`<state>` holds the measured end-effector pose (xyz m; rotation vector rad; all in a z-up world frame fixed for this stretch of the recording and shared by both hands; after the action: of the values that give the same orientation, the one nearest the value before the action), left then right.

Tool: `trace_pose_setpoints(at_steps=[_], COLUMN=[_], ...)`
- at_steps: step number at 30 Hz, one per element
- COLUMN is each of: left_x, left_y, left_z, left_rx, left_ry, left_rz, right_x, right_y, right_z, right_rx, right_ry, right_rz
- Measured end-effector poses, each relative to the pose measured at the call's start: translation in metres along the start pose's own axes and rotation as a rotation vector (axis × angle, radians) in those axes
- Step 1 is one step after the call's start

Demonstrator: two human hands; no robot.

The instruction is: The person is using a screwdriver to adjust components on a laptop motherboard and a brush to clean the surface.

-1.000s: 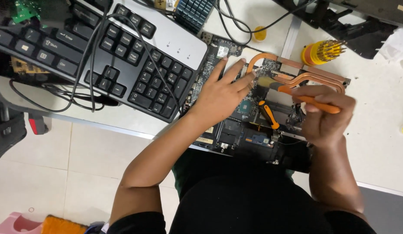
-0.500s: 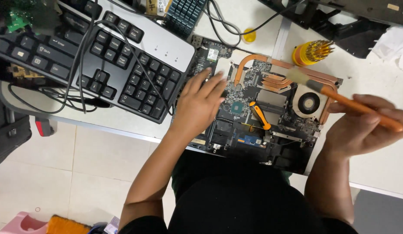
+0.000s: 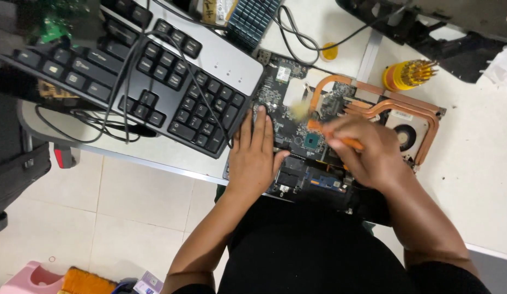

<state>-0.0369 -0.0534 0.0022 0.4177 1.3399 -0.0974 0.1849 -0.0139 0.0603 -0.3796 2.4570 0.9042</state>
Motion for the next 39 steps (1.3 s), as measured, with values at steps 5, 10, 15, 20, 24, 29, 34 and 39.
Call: trace_pose_setpoints(at_steps=[5, 10, 15, 20, 24, 29, 34, 39], left_x=[0.004, 0.001, -0.004, -0.008, 0.005, 0.019, 0.035, 0.006], left_y=[0.000, 0.001, 0.000, -0.013, -0.025, -0.034, -0.048, -0.030], left_z=[-0.002, -0.002, -0.005, -0.014, -0.022, -0.028, -0.043, -0.044], left_rx=[-0.004, 0.001, -0.021, -0.162, -0.219, -0.187, -0.305, -0.354], left_ry=[-0.053, -0.046, -0.129, -0.305, -0.295, -0.308, -0.548, -0.634], left_rz=[-0.192, -0.240, -0.245, -0.396, -0.450, -0.276, -0.140, -0.054], right_x=[-0.002, 0.011, 0.001, 0.009, 0.018, 0.024, 0.036, 0.032], right_y=[0.011, -0.023, 0.006, -0.034, 0.011, -0.002, 0.048, 0.019], right_z=[0.013, 0.023, 0.025, 0.042, 0.035, 0.044, 0.005, 0.036], right_rx=[0.153, 0.160, 0.259, 0.246, 0.072, 0.050, -0.021, 0.047], right_ry=[0.069, 0.259, -0.018, 0.393, 0.172, 0.333, 0.266, 0.464], right_rz=[0.003, -0.076, -0.075, -0.081, -0.061, -0.068, -0.167, -0.138])
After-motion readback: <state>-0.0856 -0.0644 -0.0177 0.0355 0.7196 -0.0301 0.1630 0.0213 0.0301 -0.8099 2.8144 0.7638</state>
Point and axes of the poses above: each hand's wrist, its own y-axis towards the middle knuckle, its own x-axis out of the palm, z = x × y, the point moved 3 cm from there along y, towards the middle knuckle, and after that the axes turned 12 degrees about y, right-handed, at the moved point
